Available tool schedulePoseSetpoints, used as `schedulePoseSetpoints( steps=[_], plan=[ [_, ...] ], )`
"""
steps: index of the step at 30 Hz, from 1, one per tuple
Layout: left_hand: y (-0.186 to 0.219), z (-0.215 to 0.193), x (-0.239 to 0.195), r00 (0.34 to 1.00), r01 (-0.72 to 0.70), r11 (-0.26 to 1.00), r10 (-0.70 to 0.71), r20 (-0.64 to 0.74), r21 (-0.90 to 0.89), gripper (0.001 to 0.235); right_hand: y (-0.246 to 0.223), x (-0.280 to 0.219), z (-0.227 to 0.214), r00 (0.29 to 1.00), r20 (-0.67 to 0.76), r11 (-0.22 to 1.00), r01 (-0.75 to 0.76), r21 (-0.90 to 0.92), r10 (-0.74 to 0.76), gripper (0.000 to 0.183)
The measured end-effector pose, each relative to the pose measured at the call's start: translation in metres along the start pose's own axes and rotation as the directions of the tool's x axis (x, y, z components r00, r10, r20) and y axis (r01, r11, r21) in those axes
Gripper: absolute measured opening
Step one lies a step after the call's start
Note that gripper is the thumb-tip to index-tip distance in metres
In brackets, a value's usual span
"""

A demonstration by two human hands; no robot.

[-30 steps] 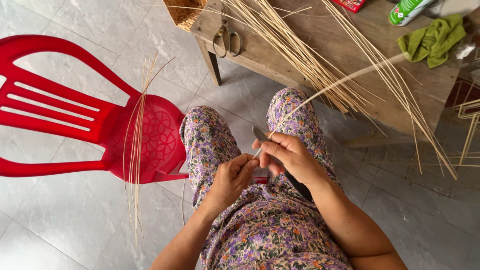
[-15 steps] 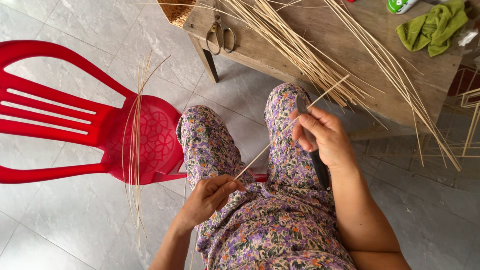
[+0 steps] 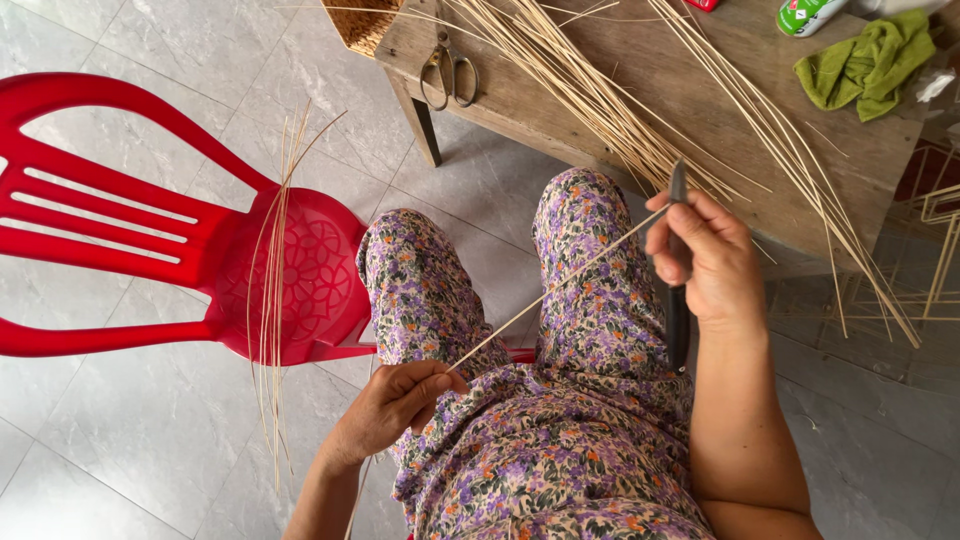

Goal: The person sits on a red plastic chair and repeatedly sharpens thin wooden sticks using a small knife. They hold each stick with the left hand and scrape the blade along its length with the right hand, then place the sharpened stick on a nearby wooden table. The process is repeated for multiple sticks throughout the clip.

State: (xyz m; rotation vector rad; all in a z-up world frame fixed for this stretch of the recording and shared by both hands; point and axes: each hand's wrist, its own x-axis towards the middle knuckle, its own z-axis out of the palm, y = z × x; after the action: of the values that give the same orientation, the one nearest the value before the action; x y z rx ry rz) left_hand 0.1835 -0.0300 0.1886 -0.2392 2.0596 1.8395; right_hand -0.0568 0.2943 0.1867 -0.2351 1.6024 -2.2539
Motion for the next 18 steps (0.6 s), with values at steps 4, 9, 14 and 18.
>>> schedulePoseSetpoints(
  steps=[4, 9, 14, 18],
  plan=[
    [-0.007, -0.003, 0.000, 0.999, -0.016, 0.998, 0.014, -0.036, -0.057, 0.032, -0.008, -0.001, -0.011, 0.992, -0.103, 0.997, 0.080, 0.022, -0.077, 0.020],
    [-0.004, -0.001, 0.015, 0.982, -0.037, 0.988, 0.009, -0.191, -0.148, 0.033, -0.024, -0.010, 0.001, 0.993, 0.000, 0.992, 0.116, -0.041, -0.116, 0.043],
    [0.016, 0.015, 0.041, 0.980, -0.104, 0.986, 0.080, -0.181, -0.129, 0.033, -0.004, -0.028, 0.053, 0.905, 0.385, 0.943, -0.047, -0.330, 0.180, 0.057],
    [0.027, 0.035, 0.053, 0.977, -0.195, 0.975, 0.184, -0.107, -0.104, 0.030, 0.026, -0.029, 0.087, 0.833, 0.423, 0.873, -0.137, -0.469, 0.357, 0.054]
  ],
)
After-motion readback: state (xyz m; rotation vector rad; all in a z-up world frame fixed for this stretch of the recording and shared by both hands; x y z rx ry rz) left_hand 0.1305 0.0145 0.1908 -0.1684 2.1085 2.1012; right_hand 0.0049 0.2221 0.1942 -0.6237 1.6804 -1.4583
